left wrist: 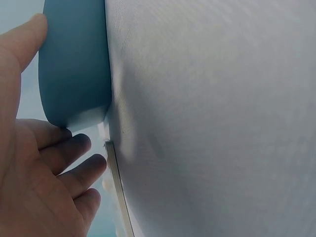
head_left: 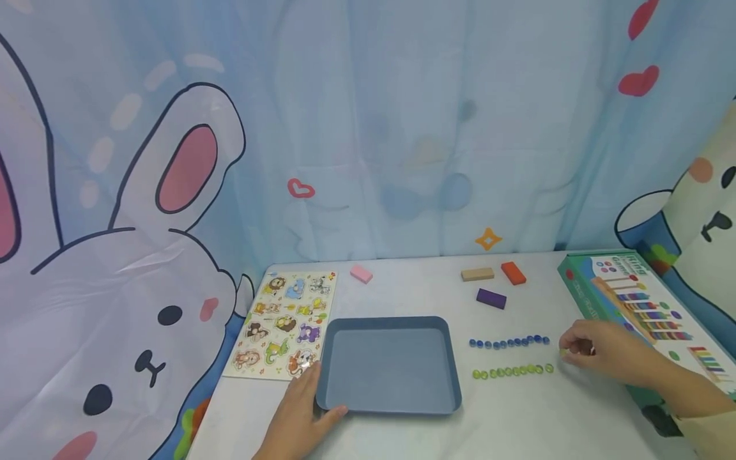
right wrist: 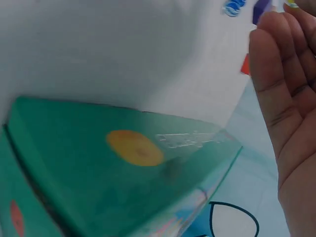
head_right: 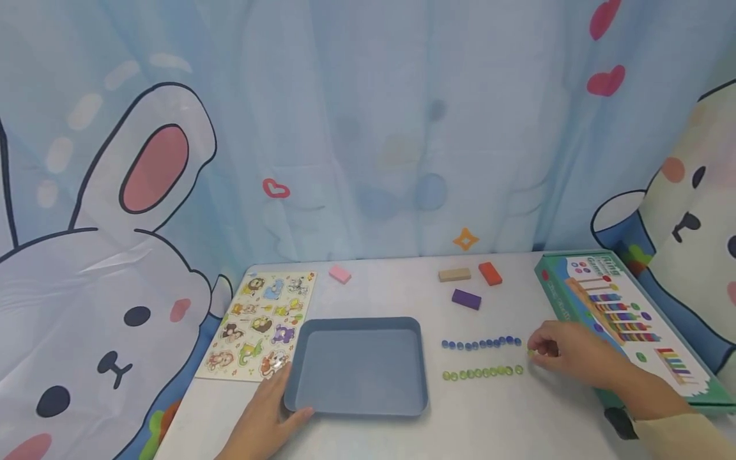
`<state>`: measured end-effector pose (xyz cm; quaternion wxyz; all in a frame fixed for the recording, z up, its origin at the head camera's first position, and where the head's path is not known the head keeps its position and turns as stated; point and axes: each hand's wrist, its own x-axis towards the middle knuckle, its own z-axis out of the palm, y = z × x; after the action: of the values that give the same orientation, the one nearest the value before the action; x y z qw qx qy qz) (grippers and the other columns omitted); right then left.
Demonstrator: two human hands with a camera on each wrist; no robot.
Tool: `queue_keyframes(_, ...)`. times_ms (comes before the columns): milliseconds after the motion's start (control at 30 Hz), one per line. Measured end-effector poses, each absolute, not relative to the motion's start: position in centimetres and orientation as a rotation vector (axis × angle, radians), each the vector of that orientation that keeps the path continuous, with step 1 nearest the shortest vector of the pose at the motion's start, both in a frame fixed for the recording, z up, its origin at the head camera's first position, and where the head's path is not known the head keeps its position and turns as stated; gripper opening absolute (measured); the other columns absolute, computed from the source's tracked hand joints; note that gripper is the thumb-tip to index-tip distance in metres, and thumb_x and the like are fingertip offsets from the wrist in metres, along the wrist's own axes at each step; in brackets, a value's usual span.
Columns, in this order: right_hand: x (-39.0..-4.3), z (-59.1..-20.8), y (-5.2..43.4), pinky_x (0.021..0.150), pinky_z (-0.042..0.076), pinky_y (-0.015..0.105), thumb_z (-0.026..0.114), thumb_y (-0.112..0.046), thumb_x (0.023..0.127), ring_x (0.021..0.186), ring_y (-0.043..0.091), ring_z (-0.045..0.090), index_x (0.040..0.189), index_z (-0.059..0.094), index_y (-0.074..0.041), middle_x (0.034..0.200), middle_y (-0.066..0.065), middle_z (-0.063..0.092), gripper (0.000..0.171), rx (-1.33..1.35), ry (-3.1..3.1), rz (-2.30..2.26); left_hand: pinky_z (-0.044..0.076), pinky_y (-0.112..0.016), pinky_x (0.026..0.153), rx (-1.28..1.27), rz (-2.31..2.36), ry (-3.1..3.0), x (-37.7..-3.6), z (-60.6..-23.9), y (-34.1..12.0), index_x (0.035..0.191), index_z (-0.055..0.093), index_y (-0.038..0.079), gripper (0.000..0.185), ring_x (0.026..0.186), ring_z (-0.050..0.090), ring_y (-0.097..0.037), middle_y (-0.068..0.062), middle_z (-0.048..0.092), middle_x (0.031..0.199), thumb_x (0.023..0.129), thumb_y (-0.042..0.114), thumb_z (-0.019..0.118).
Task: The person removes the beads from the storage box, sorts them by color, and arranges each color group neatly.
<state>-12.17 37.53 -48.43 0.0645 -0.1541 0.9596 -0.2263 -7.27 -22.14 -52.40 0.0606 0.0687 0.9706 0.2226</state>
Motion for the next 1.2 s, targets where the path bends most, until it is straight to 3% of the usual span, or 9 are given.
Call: queue_keyframes(1200, -12.4, -50.7, 35.8, 0.062, 0.047, 0.02, 0.088, -0.026, 0.083, 0.074, 0.004, 0.05, 0.099, 0.075, -0.018, 0.082, -0.008, 0.061, 0.022, -0.268, 2.759, -0.612, 0.038, -0.065, 0.122, 0.213, 0.693, 2.965, -7.2, -52.9, -22.3, 0.165, 0.03, 0.009, 0.112, 0.152, 0.04, -0.043, -0.018, 0.04, 0.166, 0.085, 0.08, 0.064)
